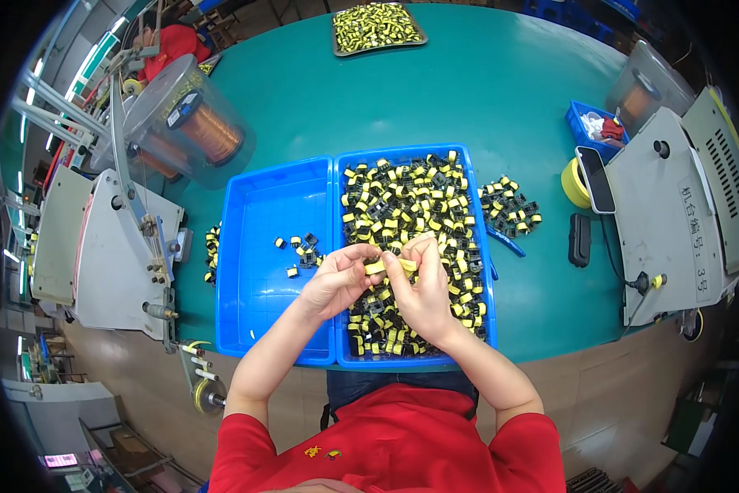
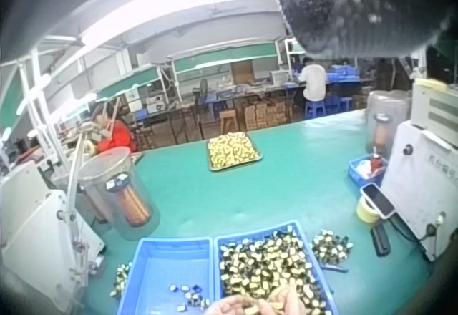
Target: Assembling small yellow and black electronic components at a factory workstation.
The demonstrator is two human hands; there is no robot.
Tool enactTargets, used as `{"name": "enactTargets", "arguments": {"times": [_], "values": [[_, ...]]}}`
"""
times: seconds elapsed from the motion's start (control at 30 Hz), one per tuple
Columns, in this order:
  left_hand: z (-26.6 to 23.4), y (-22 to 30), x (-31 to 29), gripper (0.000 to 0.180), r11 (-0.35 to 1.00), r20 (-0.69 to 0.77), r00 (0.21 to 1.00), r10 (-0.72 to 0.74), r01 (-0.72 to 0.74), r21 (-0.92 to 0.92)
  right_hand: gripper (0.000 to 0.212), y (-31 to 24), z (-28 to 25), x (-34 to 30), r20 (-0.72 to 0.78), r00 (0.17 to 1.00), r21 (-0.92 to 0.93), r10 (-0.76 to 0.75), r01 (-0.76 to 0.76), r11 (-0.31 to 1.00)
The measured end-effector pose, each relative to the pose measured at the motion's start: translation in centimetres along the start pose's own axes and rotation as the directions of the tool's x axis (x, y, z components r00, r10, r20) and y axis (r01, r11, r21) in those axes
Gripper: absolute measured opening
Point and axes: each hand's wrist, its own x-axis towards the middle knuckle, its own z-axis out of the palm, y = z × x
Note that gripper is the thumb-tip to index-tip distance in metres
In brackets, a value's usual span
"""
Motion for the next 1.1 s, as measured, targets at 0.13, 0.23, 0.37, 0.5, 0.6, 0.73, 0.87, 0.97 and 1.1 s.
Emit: {"name": "enactTargets", "arguments": {"times": [0.13,0.23,0.37,0.5,0.6,0.73,0.87,0.97,1.1], "values": [[-0.6,-0.3,0.1,0.035,1.000,0.035,0.999,0.000,0.000,-0.005,0.027,0.1,0.1,0.0,0.006,0.998,-0.079,-0.066,0.066,0.995],[-0.3,-0.3,0.3,0.034,1.000,0.046,0.999,-0.009,0.010,-0.018,0.027,0.2,0.1,0.0,0.006,0.997,-0.074,-0.075,0.075,0.994],[0.1,-0.3,0.2,0.036,1.000,0.037,0.999,-0.003,0.003,-0.007,0.026,0.1,0.1,0.0,0.010,0.992,-0.116,-0.125,0.125,0.985],[0.2,-0.2,0.2,0.038,1.000,0.066,0.998,-0.023,0.025,-0.016,0.025,-0.1,0.3,0.0,0.013,0.986,-0.158,-0.165,0.165,0.974],[-0.2,-0.1,0.2,0.036,0.998,0.102,0.994,-0.028,0.033,-0.050,0.024,0.0,0.4,0.0,0.011,0.984,-0.139,-0.176,0.176,0.975],[-0.2,-0.3,0.2,0.039,0.998,0.110,0.994,-0.024,0.031,-0.056,0.022,-0.3,0.5,-0.2,0.015,0.984,-0.136,-0.178,0.178,0.975],[0.2,-0.4,0.2,0.041,0.999,0.092,0.995,0.035,-0.032,-0.035,0.022,-0.1,0.6,-0.2,0.027,0.985,-0.138,-0.169,0.172,0.975],[0.6,-0.3,0.2,0.041,0.999,0.026,0.999,0.035,-0.035,0.000,0.023,0.0,0.2,0.0,0.023,0.984,-0.167,-0.176,0.177,0.970],[1.7,-0.4,-0.1,0.042,0.989,0.007,0.993,0.114,-0.114,0.095,0.025,0.2,-0.2,0.0,0.006,0.986,-0.196,-0.169,0.167,0.966]]}}
